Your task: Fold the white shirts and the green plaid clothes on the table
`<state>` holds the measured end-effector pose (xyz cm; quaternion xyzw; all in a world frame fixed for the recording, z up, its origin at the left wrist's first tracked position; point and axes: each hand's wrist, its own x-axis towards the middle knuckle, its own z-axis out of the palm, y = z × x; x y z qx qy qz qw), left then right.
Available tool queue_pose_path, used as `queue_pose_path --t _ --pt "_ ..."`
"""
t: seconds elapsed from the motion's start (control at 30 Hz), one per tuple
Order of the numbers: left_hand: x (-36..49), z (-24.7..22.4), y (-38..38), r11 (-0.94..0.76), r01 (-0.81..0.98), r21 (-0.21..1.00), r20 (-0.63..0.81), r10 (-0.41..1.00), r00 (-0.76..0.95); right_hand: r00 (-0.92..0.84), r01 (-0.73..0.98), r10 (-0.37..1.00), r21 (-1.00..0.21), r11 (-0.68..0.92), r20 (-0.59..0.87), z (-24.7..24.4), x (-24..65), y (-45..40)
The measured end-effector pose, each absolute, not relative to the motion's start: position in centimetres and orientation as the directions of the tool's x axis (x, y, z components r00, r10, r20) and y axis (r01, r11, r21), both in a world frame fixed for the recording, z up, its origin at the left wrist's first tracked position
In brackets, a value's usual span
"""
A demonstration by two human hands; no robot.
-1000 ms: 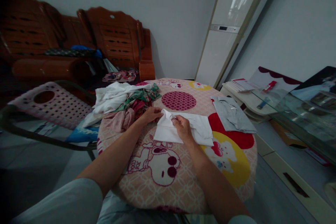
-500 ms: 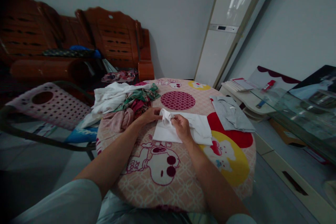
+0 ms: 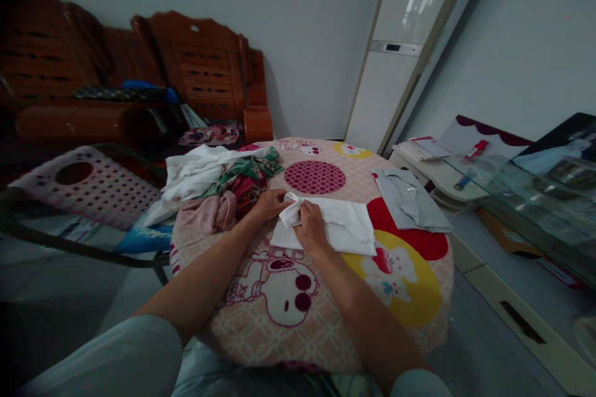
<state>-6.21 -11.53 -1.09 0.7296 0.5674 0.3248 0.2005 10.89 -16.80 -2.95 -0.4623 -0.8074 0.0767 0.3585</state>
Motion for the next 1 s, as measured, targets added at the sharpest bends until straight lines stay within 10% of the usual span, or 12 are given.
queue_pose_path --t 0.37,1.0 --pt "-6.4 -0.9 -10.9 -0.240 0.613 0.753 0.256 0.965 0.063 -0.154 0.581 0.834 -0.634 0.510 0.530 -2.9 12.3 -15.8" --pt "-6.5 -1.2 -10.2 0.020 0.424 0.906 -0.010 1.000 -0.026 -0.594 0.662 0.714 -0.278 0.696 0.372 -2.2 12.5 -18.7"
